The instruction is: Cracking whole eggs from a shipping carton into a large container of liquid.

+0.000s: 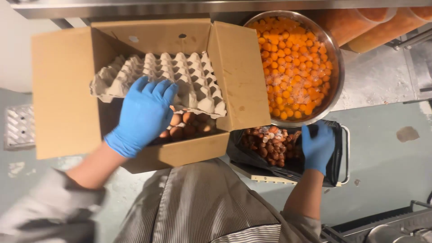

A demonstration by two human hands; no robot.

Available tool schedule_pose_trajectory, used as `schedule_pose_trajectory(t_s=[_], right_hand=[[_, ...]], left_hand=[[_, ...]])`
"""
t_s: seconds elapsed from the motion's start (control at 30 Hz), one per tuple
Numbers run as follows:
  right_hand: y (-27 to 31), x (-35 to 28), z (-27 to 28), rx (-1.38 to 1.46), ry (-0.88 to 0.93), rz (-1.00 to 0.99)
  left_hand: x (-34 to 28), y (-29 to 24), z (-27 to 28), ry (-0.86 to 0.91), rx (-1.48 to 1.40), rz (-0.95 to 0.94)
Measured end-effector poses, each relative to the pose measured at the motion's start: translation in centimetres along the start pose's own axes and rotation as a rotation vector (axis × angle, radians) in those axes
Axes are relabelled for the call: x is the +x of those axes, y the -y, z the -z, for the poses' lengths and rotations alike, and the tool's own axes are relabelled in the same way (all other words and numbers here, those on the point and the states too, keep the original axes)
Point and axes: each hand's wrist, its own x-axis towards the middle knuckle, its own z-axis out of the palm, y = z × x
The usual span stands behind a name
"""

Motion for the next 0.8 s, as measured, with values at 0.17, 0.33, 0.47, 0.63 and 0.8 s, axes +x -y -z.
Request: schedule_pose_trajectory(t_s=[0.17,0.33,0.47,0.63,0.8], right_hand=[[21.5,0.1,5.1,0.283,-0.086,0.699],[34.2,-1.9,3.0,0.167,0.041,1.025],[35.1,-0.2,-0.2,0.170,0.163,0.916],[38.0,0.5,7.5,0.179,0.003,1.061],[34.4,0.4,18.8,0.189,-0.102,0.922]], left_hand=[[-0.4,-0.8,-0.3,-0.345,-0.233,0.200],[-1.0,0.2,-0.5,-0.300,-0.138,0.289],[-2.5,-1.2,-0.2,-0.370,-0.236,0.152],[-4.6,-1.6,-1.3,-0.258,-0.369,0.152],[-4.9,-1.9,-2.2,-0.327,-0.450,0.066]])
